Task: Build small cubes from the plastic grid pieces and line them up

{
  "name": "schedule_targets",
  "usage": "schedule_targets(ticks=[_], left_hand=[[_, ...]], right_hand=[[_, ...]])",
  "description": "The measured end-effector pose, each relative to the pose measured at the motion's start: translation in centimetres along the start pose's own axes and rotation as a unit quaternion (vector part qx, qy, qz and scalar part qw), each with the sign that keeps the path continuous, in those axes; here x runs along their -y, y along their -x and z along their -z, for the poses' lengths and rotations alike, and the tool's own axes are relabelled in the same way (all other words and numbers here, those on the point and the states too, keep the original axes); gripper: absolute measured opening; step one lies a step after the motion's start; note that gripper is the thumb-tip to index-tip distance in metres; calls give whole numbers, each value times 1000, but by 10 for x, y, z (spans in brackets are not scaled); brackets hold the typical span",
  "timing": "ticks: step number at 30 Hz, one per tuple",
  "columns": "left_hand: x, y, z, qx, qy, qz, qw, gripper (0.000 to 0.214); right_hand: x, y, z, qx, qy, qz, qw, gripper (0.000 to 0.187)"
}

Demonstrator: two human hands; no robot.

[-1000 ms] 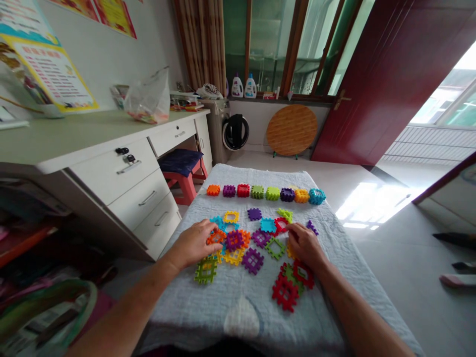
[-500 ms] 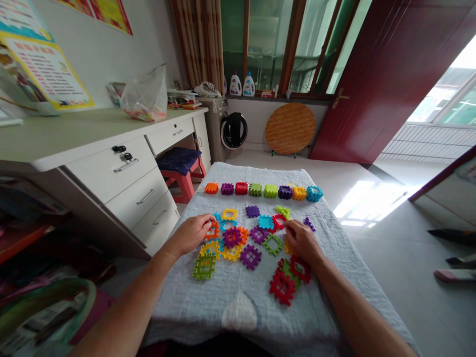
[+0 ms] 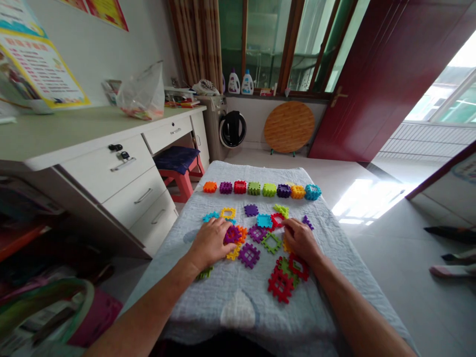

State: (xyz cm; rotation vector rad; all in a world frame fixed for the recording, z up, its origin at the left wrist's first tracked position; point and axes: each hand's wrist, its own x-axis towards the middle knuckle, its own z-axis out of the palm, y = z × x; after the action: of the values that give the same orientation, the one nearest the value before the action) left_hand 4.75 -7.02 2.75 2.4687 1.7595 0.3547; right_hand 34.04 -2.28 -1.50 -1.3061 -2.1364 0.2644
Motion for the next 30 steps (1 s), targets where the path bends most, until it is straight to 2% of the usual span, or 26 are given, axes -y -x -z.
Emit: schedule_targets(ticks=[5,9,16,24,27,30], left_hand=[[1,-8,9,12,75,6,997,48],[-11,-20,14,-2,113,-8,994,44],[-37,-33,-2,-18,107,-43,993,47],[-34,-34,-9,-36,179,-107,977,71],[-36,-34,-9,-51,193,-114,973,76],[-42,-34,-11,-57,195,-120,972,76]], right_hand=[[-1,0,-1,-2,0,2,1000,22],[-2,0,-3,-2,-8,0,1000,21],[-4,1,-3,0,-9,-2,1000,22],[0,0,1,-1,-15,-3,1000,20],[12,-1,8,-13,-31,34,999,18],[28,-3,11,4,-42,90,995,43]])
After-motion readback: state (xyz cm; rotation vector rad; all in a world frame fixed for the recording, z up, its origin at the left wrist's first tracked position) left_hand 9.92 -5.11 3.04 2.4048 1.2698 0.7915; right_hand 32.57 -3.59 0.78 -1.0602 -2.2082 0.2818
